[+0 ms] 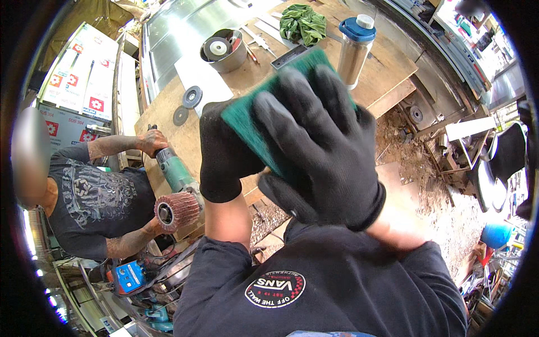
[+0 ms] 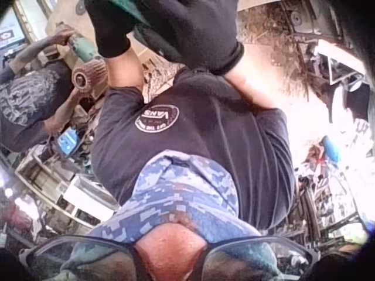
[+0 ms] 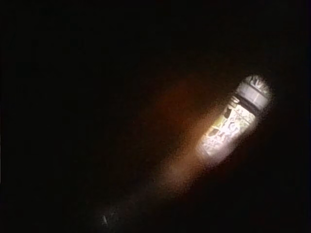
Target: The person uses a handheld angle grinder with a buffing wheel to polish a rectangular metal sign labeled 'PHOENIX'. After buffing, the person wipes the sign with a green scouring pad to remove residue and inspect the surface.
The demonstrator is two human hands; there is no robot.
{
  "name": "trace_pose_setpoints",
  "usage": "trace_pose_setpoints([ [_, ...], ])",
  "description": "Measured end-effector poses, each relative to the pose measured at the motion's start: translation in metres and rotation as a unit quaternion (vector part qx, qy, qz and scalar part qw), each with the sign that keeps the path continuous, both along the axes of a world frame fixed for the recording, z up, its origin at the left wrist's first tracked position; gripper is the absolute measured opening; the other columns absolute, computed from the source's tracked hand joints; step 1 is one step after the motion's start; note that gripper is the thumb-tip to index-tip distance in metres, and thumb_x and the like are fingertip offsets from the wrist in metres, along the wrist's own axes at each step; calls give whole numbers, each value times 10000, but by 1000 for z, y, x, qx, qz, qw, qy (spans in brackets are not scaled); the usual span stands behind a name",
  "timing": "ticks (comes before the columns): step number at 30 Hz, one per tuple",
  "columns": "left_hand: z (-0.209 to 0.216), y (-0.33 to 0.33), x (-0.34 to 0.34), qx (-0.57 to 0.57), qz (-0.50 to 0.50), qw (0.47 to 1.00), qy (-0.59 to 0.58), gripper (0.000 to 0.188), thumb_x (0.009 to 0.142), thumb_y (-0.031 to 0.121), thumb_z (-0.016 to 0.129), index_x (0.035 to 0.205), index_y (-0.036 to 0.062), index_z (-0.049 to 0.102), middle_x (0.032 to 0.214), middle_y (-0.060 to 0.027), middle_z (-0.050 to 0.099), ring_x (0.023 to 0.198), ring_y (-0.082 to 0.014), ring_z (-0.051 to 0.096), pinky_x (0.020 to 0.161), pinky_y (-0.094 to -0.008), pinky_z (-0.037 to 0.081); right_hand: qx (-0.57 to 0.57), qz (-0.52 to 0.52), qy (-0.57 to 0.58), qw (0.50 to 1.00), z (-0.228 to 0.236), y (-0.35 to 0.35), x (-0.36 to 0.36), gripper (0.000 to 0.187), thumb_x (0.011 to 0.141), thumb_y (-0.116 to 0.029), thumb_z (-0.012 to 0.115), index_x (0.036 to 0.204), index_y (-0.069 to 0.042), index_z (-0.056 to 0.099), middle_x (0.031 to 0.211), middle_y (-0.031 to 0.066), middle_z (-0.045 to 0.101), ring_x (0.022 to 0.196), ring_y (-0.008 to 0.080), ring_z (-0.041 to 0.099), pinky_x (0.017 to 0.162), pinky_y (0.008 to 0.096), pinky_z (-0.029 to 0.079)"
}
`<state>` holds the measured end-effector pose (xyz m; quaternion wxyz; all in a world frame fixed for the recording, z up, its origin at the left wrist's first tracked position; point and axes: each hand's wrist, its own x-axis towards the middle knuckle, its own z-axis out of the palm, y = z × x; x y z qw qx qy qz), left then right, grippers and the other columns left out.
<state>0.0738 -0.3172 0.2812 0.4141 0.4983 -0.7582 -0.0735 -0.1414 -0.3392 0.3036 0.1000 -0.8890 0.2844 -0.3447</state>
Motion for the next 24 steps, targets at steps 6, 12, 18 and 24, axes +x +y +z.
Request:
trace_pose_setpoints([
  [6,-13,-11,-3,12,-12,997,75,336,701,110,911,988,20,761,905,-121,769,807,-237,748,756,-371,596,-13,-17,14,1000,1,-4,3,825,811,-461,791,1545,-169,553,1652,193,428,1552,472,328,1076,567,390],
  [12,-24,-13,-1,100,-22,973,208,309,830,202,803,1059,12,720,978,-114,758,846,-243,737,803,-401,580,-17,-31,-15,999,-7,0,-7,813,823,-462,782,1538,-153,550,1615,203,462,1499,481,400,1058,563,404],
  [18,-3,-21,-10,30,12,994,104,334,789,301,843,938,20,740,848,-123,742,743,-290,723,746,-384,556,11,-45,26,999,-16,20,-24,798,847,-504,748,1531,-136,565,1631,215,446,1518,495,374,1088,573,388],
  [24,1,-21,-9,-83,76,993,-46,351,663,253,941,846,42,728,770,-131,717,689,-329,725,650,-362,560,74,-33,60,995,13,33,-63,758,783,-291,804,1480,-66,607,1620,247,456,1547,493,340,1173,587,338],
])
